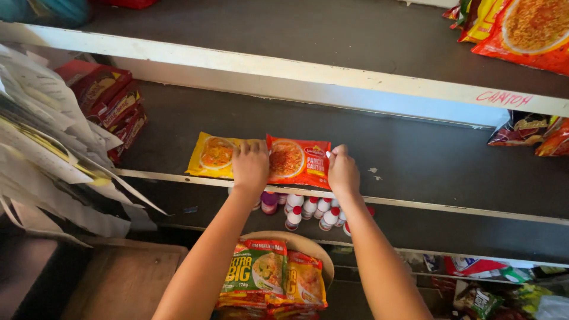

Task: Organizing and stocking various instant noodle packets on a grocery store shelf.

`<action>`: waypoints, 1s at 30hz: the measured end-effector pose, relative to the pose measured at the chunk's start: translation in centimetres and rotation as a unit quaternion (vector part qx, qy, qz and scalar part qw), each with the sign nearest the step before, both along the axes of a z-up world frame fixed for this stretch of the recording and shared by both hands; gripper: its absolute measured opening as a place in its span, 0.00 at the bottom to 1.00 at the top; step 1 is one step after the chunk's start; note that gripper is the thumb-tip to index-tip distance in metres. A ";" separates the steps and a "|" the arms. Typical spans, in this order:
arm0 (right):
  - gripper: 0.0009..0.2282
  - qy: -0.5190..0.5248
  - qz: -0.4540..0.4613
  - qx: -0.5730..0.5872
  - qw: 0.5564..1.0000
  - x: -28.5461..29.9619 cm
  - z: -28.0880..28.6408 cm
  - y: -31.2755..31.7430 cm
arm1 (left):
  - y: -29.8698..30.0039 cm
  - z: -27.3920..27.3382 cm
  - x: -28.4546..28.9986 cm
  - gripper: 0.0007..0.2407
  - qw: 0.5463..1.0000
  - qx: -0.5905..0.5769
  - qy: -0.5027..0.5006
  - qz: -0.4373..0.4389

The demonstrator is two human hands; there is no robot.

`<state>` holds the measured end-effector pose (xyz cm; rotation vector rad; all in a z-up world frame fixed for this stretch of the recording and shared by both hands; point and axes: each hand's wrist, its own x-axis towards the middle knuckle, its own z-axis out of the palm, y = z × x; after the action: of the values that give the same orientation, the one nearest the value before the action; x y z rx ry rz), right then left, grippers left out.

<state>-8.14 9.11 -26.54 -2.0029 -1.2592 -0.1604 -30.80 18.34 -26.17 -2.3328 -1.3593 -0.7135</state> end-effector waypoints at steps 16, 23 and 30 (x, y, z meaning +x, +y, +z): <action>0.08 0.066 -0.023 0.052 0.996 -0.6 1.1 -1.9 | -4.6 2.9 -1.4 0.16 0.991 0.042 -0.116 -0.043; 0.07 0.029 0.041 0.174 0.983 1.1 2.0 -6.0 | -10.6 10.4 -3.0 0.14 0.973 0.058 -0.169 -0.148; 0.07 0.003 0.105 0.298 0.949 4.6 10.1 -14.0 | -15.7 17.8 -0.9 0.12 0.935 0.141 -0.190 -0.264</action>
<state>-3.52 -4.86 -16.46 -1.3441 -1.2295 -0.3814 -31.65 2.68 -8.37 -2.4040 -0.6674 -1.4764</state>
